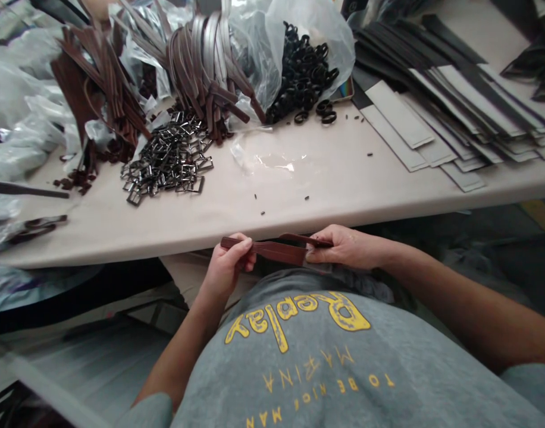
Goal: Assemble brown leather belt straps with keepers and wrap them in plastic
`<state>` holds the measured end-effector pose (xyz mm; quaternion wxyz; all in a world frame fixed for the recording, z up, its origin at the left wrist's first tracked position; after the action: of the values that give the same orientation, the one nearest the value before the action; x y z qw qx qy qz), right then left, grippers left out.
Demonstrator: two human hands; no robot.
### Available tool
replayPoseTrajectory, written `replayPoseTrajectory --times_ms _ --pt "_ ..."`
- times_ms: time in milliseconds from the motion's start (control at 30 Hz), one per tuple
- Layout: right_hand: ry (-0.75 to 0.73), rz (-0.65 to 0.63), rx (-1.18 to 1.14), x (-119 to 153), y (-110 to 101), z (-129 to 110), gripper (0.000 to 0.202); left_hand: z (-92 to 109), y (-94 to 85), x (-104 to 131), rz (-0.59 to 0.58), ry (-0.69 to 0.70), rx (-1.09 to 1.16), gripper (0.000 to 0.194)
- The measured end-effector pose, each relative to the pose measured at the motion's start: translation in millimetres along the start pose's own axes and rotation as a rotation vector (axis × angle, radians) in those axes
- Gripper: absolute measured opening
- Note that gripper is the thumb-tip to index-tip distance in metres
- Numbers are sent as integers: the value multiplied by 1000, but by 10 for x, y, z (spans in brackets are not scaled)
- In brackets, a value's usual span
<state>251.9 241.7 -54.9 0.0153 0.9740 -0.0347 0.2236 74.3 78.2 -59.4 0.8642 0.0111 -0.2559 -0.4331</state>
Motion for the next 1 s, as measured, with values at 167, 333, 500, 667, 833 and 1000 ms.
replayPoseTrajectory --times_ms 167,333,500,667,833,1000 --pt "-9 36 -55 58 -9 59 31 -70 19 -14 -5 -95 72 30" --pt "-69 286 314 128 34 45 21 -55 -65 18 80 39 -15 26" --pt "-333 572 858 279 129 14 18 -21 44 109 -17 71 62 28" --pt "-448 595 948 428 197 105 31 56 126 184 -43 156 19 21" --pt "-396 466 449 497 50 56 28 45 77 215 -39 154 -90 20" --pt "-362 497 20 272 88 -235 22 22 174 235 -65 151 -101 41"
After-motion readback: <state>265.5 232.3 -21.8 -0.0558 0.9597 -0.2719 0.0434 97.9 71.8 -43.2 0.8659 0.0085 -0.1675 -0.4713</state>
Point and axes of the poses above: each hand's wrist, its own x-axis away from the middle knuckle, its own y-axis out of the palm, z = x × y, the point moved 3 cm from there along -x, towards the middle knuckle, and after that the axes turned 1 degree about z, right-handed, at the moved point
